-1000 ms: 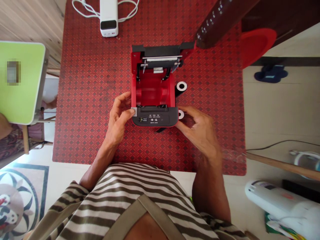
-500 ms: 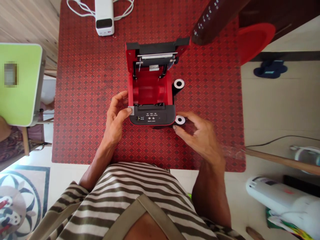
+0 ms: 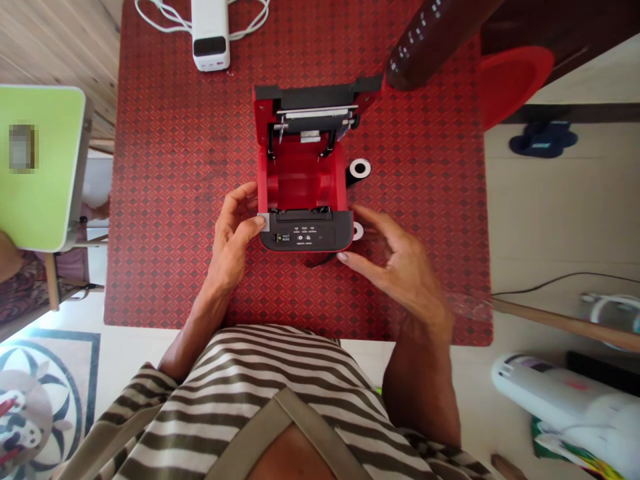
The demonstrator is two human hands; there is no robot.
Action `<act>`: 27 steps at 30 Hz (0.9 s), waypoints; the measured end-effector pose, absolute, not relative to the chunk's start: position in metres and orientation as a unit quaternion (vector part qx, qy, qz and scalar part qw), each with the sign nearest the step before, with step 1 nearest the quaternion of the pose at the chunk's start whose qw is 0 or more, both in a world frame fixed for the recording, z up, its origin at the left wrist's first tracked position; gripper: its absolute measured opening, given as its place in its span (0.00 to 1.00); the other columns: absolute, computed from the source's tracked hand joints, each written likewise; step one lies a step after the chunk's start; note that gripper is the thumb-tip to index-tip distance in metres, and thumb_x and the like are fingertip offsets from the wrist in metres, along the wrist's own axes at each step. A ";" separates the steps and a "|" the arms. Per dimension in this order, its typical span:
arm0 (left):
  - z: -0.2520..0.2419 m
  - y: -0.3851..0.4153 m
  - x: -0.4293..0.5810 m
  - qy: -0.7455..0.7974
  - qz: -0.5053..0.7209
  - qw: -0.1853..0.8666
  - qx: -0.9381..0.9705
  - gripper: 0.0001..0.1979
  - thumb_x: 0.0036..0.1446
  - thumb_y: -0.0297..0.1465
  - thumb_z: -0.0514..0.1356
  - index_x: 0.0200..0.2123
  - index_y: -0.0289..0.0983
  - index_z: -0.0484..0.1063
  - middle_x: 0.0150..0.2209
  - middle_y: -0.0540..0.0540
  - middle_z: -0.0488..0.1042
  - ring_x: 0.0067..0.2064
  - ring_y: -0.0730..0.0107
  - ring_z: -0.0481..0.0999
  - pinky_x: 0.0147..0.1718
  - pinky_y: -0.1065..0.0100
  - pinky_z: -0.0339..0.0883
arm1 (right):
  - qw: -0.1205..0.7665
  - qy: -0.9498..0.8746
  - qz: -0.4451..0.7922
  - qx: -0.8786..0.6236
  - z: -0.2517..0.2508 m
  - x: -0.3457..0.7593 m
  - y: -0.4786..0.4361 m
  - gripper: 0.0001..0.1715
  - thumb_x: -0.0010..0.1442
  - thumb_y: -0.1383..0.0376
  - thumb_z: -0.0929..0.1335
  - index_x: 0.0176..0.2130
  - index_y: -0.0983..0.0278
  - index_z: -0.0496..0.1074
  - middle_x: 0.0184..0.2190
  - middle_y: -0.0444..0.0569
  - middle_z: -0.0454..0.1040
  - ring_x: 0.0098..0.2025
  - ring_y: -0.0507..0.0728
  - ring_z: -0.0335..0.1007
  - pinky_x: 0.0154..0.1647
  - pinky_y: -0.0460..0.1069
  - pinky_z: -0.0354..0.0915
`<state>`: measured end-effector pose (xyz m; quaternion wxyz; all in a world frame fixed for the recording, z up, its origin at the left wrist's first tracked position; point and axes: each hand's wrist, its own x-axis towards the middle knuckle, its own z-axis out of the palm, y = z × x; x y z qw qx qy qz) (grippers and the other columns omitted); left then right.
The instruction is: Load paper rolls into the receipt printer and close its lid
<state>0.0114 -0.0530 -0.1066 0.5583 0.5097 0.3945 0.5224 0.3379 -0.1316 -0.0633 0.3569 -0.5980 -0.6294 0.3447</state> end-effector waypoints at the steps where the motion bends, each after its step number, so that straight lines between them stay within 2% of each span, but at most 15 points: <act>1: -0.106 -0.053 0.011 0.395 0.523 0.558 0.508 0.33 0.73 0.56 0.81 0.74 0.55 0.86 0.70 0.46 0.91 0.72 0.47 0.89 0.71 0.49 0.86 | 0.378 -0.607 0.370 -0.593 -0.062 0.343 -0.130 0.44 0.71 0.47 0.87 0.79 0.48 0.83 0.76 0.56 0.90 0.75 0.77 0.91 0.78 0.79 0.85; 3: -0.106 -0.054 0.011 0.395 0.523 0.559 0.508 0.32 0.73 0.56 0.81 0.74 0.55 0.86 0.70 0.46 0.91 0.72 0.48 0.89 0.71 0.50 0.86 | 0.437 -0.560 0.385 -0.590 -0.062 0.354 -0.122 0.39 0.74 0.42 0.86 0.76 0.47 0.86 0.73 0.55 0.92 0.73 0.75 0.92 0.75 0.77 0.88; 6: -0.106 -0.054 0.011 0.390 0.519 0.563 0.512 0.32 0.74 0.55 0.80 0.75 0.55 0.85 0.71 0.45 0.90 0.72 0.47 0.89 0.72 0.49 0.86 | 0.479 -0.532 0.320 -0.620 -0.075 0.363 -0.094 0.24 0.75 0.46 0.84 0.65 0.48 0.91 0.62 0.54 0.96 0.65 0.73 0.96 0.72 0.75 0.89; 8: -0.105 -0.054 0.011 0.391 0.518 0.565 0.510 0.32 0.74 0.54 0.80 0.75 0.55 0.85 0.72 0.45 0.90 0.73 0.47 0.89 0.72 0.48 0.85 | 0.467 -0.545 0.300 -0.629 -0.090 0.363 -0.071 0.25 0.70 0.52 0.85 0.64 0.50 0.90 0.61 0.54 0.96 0.64 0.74 0.96 0.70 0.75 0.90; 11: -0.105 -0.055 0.012 0.408 0.513 0.564 0.502 0.32 0.73 0.54 0.80 0.74 0.54 0.85 0.70 0.45 0.90 0.72 0.47 0.89 0.71 0.49 0.85 | 0.449 -0.579 0.294 -0.613 -0.110 0.356 -0.042 0.35 0.65 0.59 0.84 0.70 0.51 0.87 0.68 0.54 0.93 0.68 0.75 0.93 0.71 0.76 0.89; 13: -0.104 -0.056 0.012 0.420 0.510 0.564 0.496 0.32 0.72 0.54 0.80 0.73 0.54 0.85 0.69 0.44 0.90 0.71 0.47 0.89 0.70 0.49 0.85 | 0.443 -0.595 0.281 -0.609 -0.118 0.350 -0.029 0.38 0.64 0.61 0.82 0.71 0.50 0.86 0.69 0.53 0.93 0.68 0.74 0.93 0.72 0.77 0.88; 18: -0.102 -0.059 0.013 0.436 0.508 0.566 0.481 0.34 0.70 0.56 0.81 0.73 0.54 0.86 0.69 0.44 0.89 0.72 0.45 0.87 0.71 0.48 0.84 | 0.443 -0.597 0.264 -0.615 -0.119 0.338 -0.012 0.26 0.63 0.60 0.81 0.61 0.51 0.89 0.58 0.50 0.95 0.62 0.72 0.94 0.73 0.76 0.86; 21: -0.101 -0.060 0.014 0.436 0.504 0.569 0.482 0.34 0.70 0.57 0.81 0.73 0.54 0.86 0.69 0.44 0.89 0.72 0.46 0.87 0.72 0.48 0.85 | 0.455 -0.580 0.262 -0.623 -0.099 0.340 -0.015 0.23 0.64 0.59 0.81 0.58 0.51 0.88 0.55 0.48 0.95 0.59 0.70 0.94 0.71 0.74 0.88; 24: -0.099 -0.061 0.014 0.429 0.499 0.570 0.491 0.36 0.71 0.59 0.81 0.74 0.54 0.84 0.70 0.44 0.89 0.74 0.44 0.87 0.74 0.46 0.84 | 0.483 -0.583 0.239 -0.608 -0.055 0.343 -0.031 0.22 0.68 0.59 0.80 0.61 0.48 0.88 0.56 0.48 0.95 0.60 0.69 0.95 0.71 0.74 0.88; 27: -0.097 -0.062 0.016 0.424 0.502 0.559 0.505 0.35 0.75 0.60 0.79 0.75 0.52 0.82 0.71 0.42 0.89 0.75 0.43 0.88 0.75 0.43 0.85 | 0.455 -0.613 0.238 -0.601 0.003 0.339 -0.053 0.21 0.76 0.58 0.81 0.64 0.37 0.87 0.60 0.45 0.94 0.65 0.70 0.93 0.73 0.72 0.89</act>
